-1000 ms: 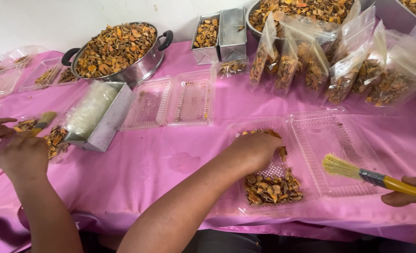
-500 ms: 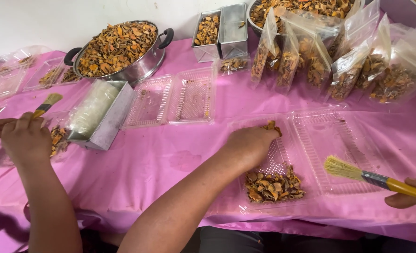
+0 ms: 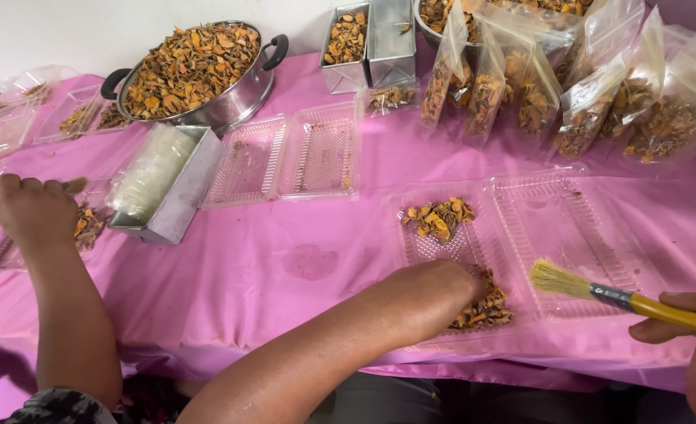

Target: Arranging dried herbs into plastic containers using a brush and hands for packaging

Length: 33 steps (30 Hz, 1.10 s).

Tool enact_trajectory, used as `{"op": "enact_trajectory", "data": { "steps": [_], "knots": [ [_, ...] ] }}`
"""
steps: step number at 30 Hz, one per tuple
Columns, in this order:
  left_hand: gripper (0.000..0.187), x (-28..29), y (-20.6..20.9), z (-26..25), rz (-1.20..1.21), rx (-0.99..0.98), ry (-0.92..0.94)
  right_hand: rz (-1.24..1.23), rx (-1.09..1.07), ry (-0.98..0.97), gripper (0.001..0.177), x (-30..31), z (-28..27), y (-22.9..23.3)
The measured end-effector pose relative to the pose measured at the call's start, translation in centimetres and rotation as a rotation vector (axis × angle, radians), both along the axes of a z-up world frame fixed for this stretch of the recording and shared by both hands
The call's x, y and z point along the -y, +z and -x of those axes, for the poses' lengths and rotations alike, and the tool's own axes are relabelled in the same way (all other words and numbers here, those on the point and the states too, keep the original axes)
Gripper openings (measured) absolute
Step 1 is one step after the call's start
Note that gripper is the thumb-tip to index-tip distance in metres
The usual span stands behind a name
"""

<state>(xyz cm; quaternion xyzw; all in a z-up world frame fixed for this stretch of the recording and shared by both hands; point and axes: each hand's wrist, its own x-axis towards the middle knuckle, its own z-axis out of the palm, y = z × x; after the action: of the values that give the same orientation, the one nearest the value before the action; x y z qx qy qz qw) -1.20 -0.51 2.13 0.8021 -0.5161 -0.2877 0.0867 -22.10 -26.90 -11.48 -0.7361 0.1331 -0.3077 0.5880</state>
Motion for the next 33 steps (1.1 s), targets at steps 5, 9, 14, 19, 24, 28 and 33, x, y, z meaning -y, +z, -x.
{"op": "enact_trajectory", "data": {
  "steps": [5, 9, 14, 19, 24, 28, 33],
  "knots": [
    [0.015, -0.3, 0.0, 0.5, 0.126, 0.016, -0.022, 0.101, 0.140, -0.109, 0.016, -0.7, -0.6, -2.7],
    [0.016, -0.4, -0.2, -0.4, 0.137, -0.233, 0.236, 0.062, 0.139, -0.059, 0.019, -1.2, -0.8, -1.2],
    [0.020, -1.0, -0.1, -1.5, 0.238, -0.362, 0.378, 0.022, 0.345, -0.010, 0.021, -2.8, -2.9, -1.3],
    [0.013, -0.8, -1.1, -2.8, 0.343, -0.448, 0.547, 0.228, -0.066, -0.097, 0.044, -11.9, -4.0, 13.0],
    [0.014, -1.6, -0.6, -2.9, 0.386, -0.596, 0.701, 0.149, 0.231, -0.120, 0.018, -12.4, -4.7, 9.4],
    [0.020, -1.2, -3.9, -4.1, 0.530, -0.839, 0.736, -0.009, 0.434, -0.045, 0.026, -9.7, -5.4, 6.3],
    [0.017, -0.8, -4.1, -4.0, 0.559, -0.860, 0.809, 0.086, 0.370, -0.014, 0.018, -12.6, -5.4, 9.0]
  ]
}}
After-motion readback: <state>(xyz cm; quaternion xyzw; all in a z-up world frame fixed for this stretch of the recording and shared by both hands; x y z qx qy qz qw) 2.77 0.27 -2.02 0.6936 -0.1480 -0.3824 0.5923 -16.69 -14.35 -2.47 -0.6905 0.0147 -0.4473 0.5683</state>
